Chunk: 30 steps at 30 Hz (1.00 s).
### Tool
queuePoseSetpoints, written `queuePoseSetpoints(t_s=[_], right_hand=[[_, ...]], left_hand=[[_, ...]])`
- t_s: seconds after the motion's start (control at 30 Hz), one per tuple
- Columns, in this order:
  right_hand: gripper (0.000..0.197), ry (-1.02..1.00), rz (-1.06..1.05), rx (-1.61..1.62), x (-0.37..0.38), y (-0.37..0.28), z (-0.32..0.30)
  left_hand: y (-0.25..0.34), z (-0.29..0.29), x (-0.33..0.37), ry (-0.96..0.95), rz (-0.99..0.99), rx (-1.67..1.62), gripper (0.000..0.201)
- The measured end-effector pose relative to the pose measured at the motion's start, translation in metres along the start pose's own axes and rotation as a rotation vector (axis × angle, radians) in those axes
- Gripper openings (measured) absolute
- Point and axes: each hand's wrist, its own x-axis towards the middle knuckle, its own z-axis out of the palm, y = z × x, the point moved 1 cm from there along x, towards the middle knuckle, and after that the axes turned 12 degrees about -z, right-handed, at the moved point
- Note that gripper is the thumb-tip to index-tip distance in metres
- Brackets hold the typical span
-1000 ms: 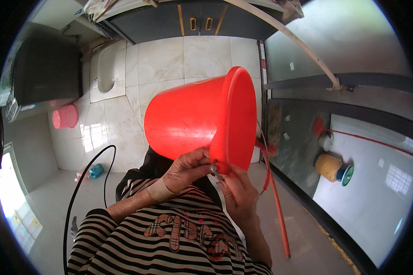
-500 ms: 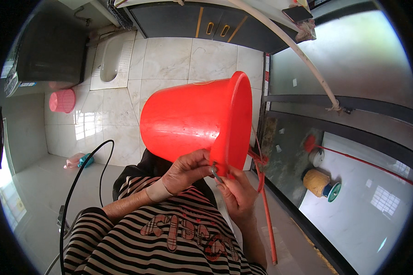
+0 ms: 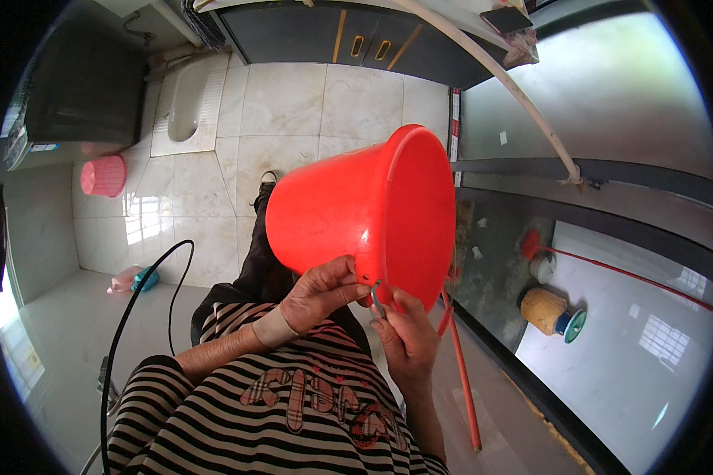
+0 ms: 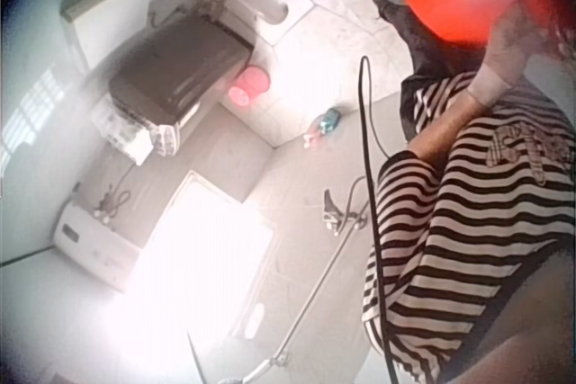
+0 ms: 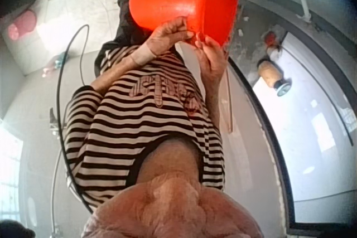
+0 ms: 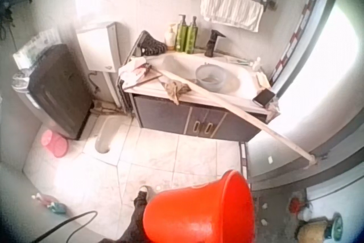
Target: The person sweeps the bathroom floor with a broom, then picks up several bottles and a red bucket. They carry the bucket outside, fill it with water from a tap, and return inside.
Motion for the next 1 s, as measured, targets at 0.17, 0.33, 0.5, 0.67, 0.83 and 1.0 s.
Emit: queuePoseSetpoints(t_s=[0.17, 0.33, 0.5, 0.67, 0.83, 1.0], right_hand=[[0.023, -0.093, -0.036, -0.085, 0.006, -0.002, 0.002], [0.023, -0.098, -0.055, -0.090, 0.004, -0.001, 0.008], [0.022, -0.088, -0.070, -0.083, 0.004, -0.001, 0.012], [0.022, -0.083, -0.024, -0.060, 0.005, -0.003, 0.012], [0.021, -0.077, 0.016, -0.038, 0.002, -0.002, 0.011], [0.020, -0.076, 0.051, -0.023, -0.004, 0.001, 0.008]], left_hand=[[-0.004, -0.001, 0.000, 0.009, -0.003, 0.059, 0.016], [-0.009, -0.006, -0.002, -0.024, -0.027, 0.063, 0.018], [-0.007, -0.008, -0.007, 0.010, -0.032, 0.079, 0.017], [-0.005, -0.007, -0.007, -0.012, -0.030, 0.081, 0.016], [-0.007, -0.009, -0.006, -0.031, -0.043, 0.109, 0.016], [-0.010, -0.003, -0.005, 0.015, -0.052, 0.061, 0.013]])
